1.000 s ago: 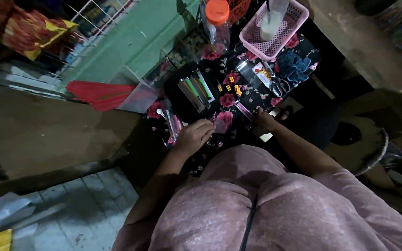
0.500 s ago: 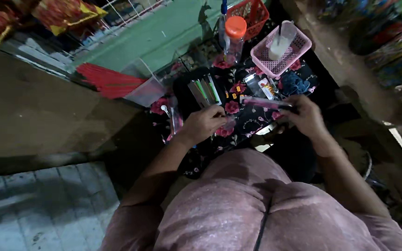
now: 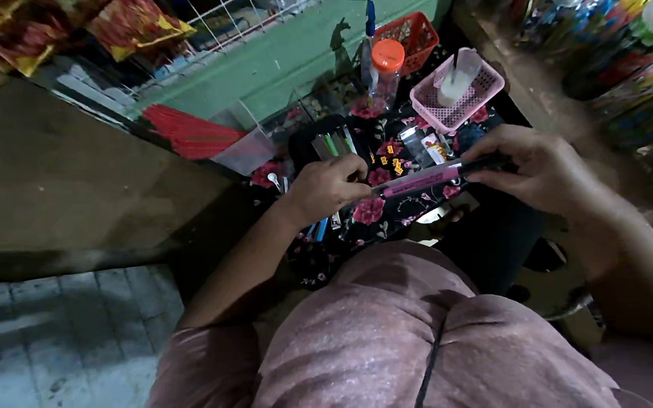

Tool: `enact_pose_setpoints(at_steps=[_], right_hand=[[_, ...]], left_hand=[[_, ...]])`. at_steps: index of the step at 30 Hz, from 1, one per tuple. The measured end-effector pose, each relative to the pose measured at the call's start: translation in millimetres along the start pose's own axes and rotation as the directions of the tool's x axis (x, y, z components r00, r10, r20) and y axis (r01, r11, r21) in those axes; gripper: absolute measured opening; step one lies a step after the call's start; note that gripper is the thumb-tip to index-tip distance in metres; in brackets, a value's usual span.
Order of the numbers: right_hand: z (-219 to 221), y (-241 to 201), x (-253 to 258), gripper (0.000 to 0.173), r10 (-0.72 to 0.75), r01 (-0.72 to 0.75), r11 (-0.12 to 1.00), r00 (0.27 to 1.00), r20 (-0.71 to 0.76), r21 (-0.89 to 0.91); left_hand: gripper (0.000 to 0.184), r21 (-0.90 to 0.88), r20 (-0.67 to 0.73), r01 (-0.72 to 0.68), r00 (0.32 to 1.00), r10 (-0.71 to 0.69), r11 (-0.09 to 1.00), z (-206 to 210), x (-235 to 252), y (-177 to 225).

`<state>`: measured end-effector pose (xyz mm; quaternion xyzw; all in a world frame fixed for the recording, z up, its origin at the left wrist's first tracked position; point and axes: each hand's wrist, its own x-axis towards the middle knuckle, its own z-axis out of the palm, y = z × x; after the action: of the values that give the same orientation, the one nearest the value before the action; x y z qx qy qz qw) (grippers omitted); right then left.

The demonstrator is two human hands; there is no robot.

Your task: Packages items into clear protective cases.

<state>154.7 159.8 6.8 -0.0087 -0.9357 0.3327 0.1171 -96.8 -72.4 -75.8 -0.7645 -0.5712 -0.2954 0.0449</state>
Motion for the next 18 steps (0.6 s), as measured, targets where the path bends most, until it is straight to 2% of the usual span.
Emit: enact_pose_setpoints(at_steps=[5, 13, 18], right_hand=[[-13, -16, 20, 0.021, -0.065, 0.079, 0.983, 0.994, 0.089, -0.164], [-26, -37, 48, 0.022, 0.058, -0.014, 0.971, 0.982, 0.178, -0.238], [-28, -33, 51, 0.021, -0.01, 0.055, 0.971, 0.982, 0.191, -0.233]], left_hand=[[0.015, 0.046, 0.067, -0.083, 0.995, 0.08, 0.995, -3, 7, 6], [0.016, 0.055, 0.118, -0.124, 0.986, 0.117, 0.991, -4, 20, 14], [0.013, -0.023, 0.131, -0.072, 0.989, 0.075, 0.997, 0, 24, 14]])
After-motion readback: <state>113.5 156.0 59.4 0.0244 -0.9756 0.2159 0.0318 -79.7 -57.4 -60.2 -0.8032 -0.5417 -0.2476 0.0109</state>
